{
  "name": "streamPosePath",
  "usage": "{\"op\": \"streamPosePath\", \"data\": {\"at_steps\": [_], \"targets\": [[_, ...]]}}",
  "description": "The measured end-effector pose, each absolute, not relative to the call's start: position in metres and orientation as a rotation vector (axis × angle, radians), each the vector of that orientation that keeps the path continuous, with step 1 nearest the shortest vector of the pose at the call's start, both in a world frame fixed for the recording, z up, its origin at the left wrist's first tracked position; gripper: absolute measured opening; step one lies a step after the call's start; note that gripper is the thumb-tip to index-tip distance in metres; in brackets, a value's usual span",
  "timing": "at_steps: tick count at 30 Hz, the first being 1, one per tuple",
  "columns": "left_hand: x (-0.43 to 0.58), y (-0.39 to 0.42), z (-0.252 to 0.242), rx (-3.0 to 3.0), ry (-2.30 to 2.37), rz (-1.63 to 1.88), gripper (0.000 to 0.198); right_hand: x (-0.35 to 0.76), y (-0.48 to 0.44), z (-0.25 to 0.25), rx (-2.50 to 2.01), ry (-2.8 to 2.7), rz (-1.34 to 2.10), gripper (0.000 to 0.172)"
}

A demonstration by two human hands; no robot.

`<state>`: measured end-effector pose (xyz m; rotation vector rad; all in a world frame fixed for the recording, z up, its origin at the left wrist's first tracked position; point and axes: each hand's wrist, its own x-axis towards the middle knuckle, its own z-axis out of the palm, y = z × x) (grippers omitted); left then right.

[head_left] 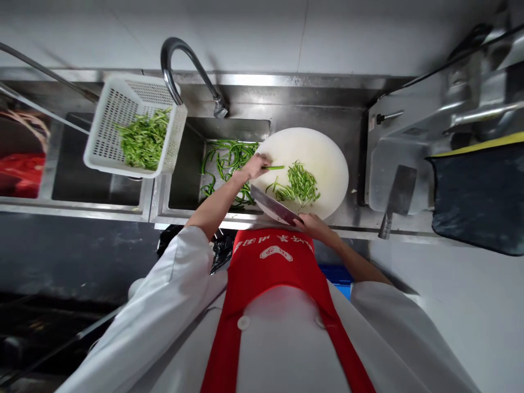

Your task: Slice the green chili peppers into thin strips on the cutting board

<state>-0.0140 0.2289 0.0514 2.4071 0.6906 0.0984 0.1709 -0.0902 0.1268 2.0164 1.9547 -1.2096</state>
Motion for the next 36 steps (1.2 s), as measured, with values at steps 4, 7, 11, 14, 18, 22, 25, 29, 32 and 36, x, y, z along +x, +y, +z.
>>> {"op": "streamPosePath", "data": {"at_steps": [4, 7, 11, 14, 18, 22, 25, 29, 32, 36], "targets": [[-0.045, 0.224, 0.061, 2.504, 0.901, 0.278, 0.022, 0.184, -0.092, 0.111, 2.176, 1.841, -1.264, 0.042], [-0.073, 0.182, 0.063, 2.522, 0.959, 0.407, 0.023, 0.196, -0.095, 0.112, 2.321, 1.722, -1.18, 0.045], [-0.076, 0.1, 0.044, 2.421, 0.828, 0.349, 0.023, 0.187, -0.099, 0.123, 2.365, 1.74, -1.141, 0.047], [-0.075, 0.063, 0.039, 2.275, 0.993, 0.582, 0.026, 0.159, -0.105, 0.125, 2.272, 1.961, -1.252, 0.061], [-0.087, 0.067, 0.069, 2.088, 1.37, 0.995, 0.035, 0.114, -0.117, 0.11, 2.107, 1.965, -1.267, 0.073], [-0.062, 0.101, 0.116, 2.215, 1.267, 1.115, 0.044, 0.076, -0.122, 0.091, 2.063, 1.729, -1.074, 0.075], [-0.021, 0.122, 0.134, 2.357, 1.043, 1.055, 0.051, 0.054, -0.122, 0.086, 2.141, 1.622, -1.03, 0.078], [-0.005, 0.134, 0.127, 2.323, 1.006, 1.068, 0.048, 0.023, -0.121, 0.085, 2.309, 1.559, -1.0, 0.08], [-0.037, 0.136, 0.106, 2.087, 1.208, 1.293, 0.045, 0.001, -0.115, 0.081, 2.327, 1.456, -0.975, 0.075], [-0.091, 0.126, 0.071, 1.918, 1.327, 1.218, 0.039, -0.011, -0.111, 0.08, 2.278, 1.371, -1.017, 0.076]]}}
